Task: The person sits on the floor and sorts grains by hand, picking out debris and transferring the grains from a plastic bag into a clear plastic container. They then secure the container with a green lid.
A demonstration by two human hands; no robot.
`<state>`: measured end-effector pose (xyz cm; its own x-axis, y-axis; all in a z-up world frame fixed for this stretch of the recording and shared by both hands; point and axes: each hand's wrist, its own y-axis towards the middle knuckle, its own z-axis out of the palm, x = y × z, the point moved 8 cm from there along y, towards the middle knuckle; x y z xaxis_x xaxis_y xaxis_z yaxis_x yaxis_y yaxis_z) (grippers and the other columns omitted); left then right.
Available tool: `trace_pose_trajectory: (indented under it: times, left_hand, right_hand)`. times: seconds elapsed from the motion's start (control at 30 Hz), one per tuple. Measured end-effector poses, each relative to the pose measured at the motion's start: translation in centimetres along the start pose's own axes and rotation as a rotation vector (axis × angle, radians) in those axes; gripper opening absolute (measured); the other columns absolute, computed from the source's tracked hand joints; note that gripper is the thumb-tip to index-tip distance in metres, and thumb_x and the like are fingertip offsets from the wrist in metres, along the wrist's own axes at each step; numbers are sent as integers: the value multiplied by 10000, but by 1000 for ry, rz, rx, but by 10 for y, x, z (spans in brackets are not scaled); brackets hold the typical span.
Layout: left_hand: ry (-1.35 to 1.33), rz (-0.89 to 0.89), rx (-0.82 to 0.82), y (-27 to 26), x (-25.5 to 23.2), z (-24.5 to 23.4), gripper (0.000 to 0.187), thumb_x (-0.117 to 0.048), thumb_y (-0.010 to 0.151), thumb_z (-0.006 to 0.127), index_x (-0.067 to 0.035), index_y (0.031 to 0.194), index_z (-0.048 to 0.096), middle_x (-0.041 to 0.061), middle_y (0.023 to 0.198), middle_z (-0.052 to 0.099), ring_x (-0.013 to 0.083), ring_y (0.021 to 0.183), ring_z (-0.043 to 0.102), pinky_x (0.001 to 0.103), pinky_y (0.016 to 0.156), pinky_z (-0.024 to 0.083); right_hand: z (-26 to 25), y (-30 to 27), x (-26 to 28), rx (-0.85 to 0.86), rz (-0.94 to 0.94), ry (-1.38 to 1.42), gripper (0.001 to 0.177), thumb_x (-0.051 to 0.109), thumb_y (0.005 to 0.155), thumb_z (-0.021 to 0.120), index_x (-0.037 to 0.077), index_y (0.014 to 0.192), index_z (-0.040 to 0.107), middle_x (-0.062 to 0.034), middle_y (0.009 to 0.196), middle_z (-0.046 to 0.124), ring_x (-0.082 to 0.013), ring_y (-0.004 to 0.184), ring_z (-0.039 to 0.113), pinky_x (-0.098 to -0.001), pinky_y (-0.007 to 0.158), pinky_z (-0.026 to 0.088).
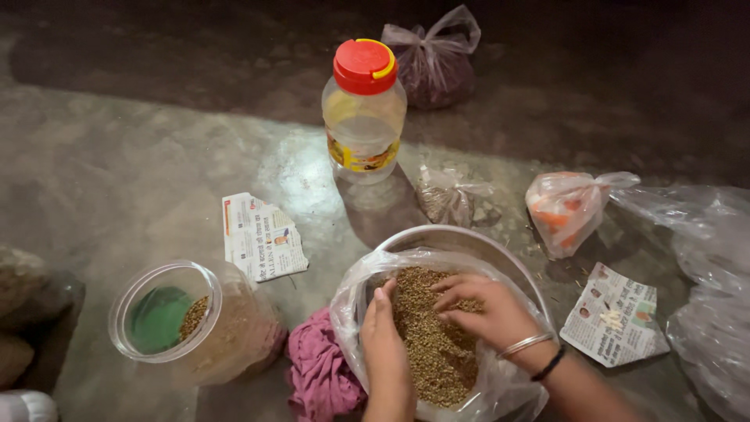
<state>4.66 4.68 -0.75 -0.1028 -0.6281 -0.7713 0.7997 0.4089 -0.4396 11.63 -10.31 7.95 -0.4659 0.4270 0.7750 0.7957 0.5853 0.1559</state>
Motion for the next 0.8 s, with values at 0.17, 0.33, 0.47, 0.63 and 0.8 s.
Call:
trace_pose_trajectory:
  times: [0.17, 0.33, 0.47, 0.63, 0.8]
  left_hand:
    - [118, 66, 6, 4, 1, -4, 555, -413, 1024, 429, -6, 1292, 693, 116, 1343, 712, 204, 1277, 614, 329, 1122, 383]
    - [200, 87, 54, 6, 4, -1, 541, -417, 1016, 444, -22, 1287, 696, 127, 1324, 724, 225, 1270, 620, 341, 1123, 391]
    - [245, 108, 85, 8, 11, 6, 521, -409, 1010, 452, -46, 1296, 693, 115, 1333, 715, 211, 1279, 614, 335, 1116, 394]
    - [265, 187, 60, 10, 26, 11, 509, -383, 1020, 457, -27, 1298, 691, 155, 1313, 730, 257, 1245, 648, 350, 1089, 441]
    - [331, 314, -19, 16, 36, 13, 490, -347, 1029, 449, -27, 1345, 645, 140, 1392, 663, 246, 1305, 605, 356, 1113, 418]
  right_hand:
    - [-68, -24, -61, -316, 732, 165, 184, 211, 792, 780, 102, 940, 778, -65, 974, 791, -254, 962, 738, -468, 921, 619]
    - [-124, -25, -36, -469, 369, -760, 490, 326, 757, 850, 70, 1154, 720, -174, 1121, 651, -390, 1151, 503, -534, 953, 434]
    - [-53, -30, -29, -341, 8, -356, 297, 309, 861, 717, 99, 1072, 716, -78, 1149, 696, -260, 1127, 637, -395, 1016, 485]
    - [32, -29, -73, -292, 316, 116, 365, 286, 932, 633, 71, 1216, 715, -107, 1263, 687, -262, 1211, 636, -373, 1044, 468]
    - [64, -28, -89, -395, 326, 169, 415, 270, 982, 585, 42, 1323, 649, -125, 1378, 621, -268, 1301, 561, -373, 1114, 387]
